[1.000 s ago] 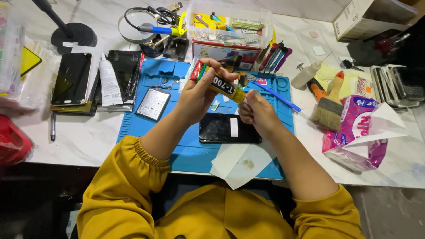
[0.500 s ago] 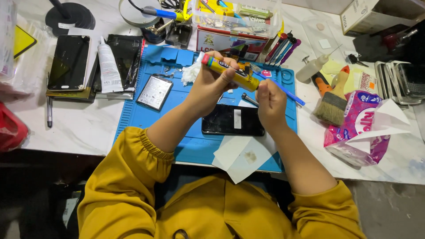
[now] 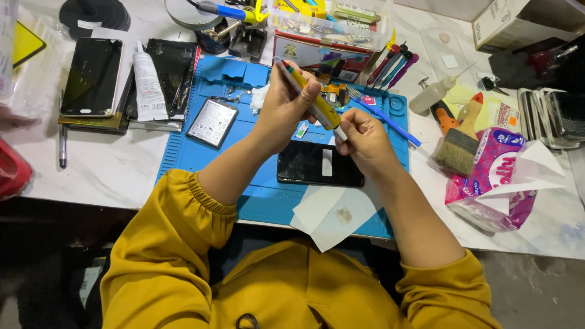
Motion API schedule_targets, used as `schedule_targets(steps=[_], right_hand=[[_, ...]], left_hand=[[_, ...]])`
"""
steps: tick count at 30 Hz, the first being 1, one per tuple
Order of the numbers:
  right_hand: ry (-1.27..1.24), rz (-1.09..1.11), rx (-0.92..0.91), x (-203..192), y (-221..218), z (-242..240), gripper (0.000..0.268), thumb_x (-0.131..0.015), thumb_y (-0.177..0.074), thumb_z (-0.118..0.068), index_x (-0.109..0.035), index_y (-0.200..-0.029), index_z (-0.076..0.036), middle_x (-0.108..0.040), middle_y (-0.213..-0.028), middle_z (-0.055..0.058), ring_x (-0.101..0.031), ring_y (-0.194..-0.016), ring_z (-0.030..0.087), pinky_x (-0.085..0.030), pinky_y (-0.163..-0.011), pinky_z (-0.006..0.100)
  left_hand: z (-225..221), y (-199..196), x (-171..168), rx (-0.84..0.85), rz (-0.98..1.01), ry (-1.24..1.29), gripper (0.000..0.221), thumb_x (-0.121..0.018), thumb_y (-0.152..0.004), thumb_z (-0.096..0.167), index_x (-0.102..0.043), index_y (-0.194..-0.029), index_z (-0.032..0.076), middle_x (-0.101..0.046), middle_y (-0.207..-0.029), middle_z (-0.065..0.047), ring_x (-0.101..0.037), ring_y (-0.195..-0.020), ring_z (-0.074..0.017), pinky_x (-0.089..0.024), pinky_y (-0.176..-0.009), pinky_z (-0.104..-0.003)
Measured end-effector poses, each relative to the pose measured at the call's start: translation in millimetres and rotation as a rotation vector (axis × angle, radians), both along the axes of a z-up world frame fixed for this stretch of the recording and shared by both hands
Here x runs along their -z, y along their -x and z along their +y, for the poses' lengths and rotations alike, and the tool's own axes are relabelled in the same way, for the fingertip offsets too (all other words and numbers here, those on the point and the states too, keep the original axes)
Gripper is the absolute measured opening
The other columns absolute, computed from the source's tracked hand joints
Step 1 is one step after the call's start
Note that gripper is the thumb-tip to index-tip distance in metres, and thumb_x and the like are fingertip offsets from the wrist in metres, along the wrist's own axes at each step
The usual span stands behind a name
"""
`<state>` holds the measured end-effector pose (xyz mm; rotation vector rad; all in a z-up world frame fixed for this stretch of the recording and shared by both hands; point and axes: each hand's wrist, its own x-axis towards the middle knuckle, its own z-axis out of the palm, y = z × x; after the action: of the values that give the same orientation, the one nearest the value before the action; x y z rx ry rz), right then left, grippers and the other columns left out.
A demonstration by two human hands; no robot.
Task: Repairing a smartphone by applying adhesive to the frame and cleaning the screen
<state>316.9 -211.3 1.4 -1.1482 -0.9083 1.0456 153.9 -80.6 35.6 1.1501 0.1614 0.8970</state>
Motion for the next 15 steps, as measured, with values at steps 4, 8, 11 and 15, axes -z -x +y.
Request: schedule_targets(steps=[4,8,11,15], right_hand=[[0.040,0.088,-0.009,-24,4,-4,0.056,-0.067,-0.087,-0.063,-0.049,-0.110,-0.015,-0.060,-0.092,0.008,-0.059,-0.072,0.018,-0.044,-0.063,0.027],[0.180,0.064,-0.090,-24,10,-6,0.059,-0.047,-0.094,-0.063,-0.060,-0.087,-0.005,-0.053,-0.060,0.005,-0.044,-0.044,0.011,-0.035,-0.042,0.021],[0.060,-0.124,0.045,-23,18,-6,0.032,-0.064,-0.098,-0.042,-0.057,-0.090,-0.011,-0.052,-0.065,0.001,-0.045,-0.050,0.008,-0.036,-0.048,0.019],[-0.245,-0.320,0.159,-31,23,-10,0.027,-0.072,-0.098,-0.019,-0.047,-0.107,-0.014,-0.058,-0.091,0.003,-0.056,-0.076,0.013,-0.049,-0.064,0.024]], left_hand=[[-2,1,-2,0.001,-0.042,-0.041,0.044,-0.071,-0.096,0.036,-0.033,-0.109,0.018,-0.058,-0.102,-0.003,-0.064,-0.085,-0.0223,-0.056,-0.053,-0.029],[-3,1,-5,-0.036,-0.067,-0.075,0.040,-0.071,-0.098,0.030,-0.034,-0.109,0.019,-0.057,-0.101,-0.003,-0.062,-0.079,-0.0195,-0.055,-0.053,-0.028],[-2,2,-7,-0.065,-0.081,-0.122,0.039,-0.069,-0.100,0.030,-0.033,-0.109,0.018,-0.056,-0.101,-0.004,-0.061,-0.080,-0.0187,-0.056,-0.054,-0.029],[1,6,-9,-0.070,-0.072,-0.119,0.036,-0.067,-0.101,0.033,-0.035,-0.110,0.020,-0.057,-0.104,-0.002,-0.062,-0.088,-0.0170,-0.058,-0.058,-0.028]])
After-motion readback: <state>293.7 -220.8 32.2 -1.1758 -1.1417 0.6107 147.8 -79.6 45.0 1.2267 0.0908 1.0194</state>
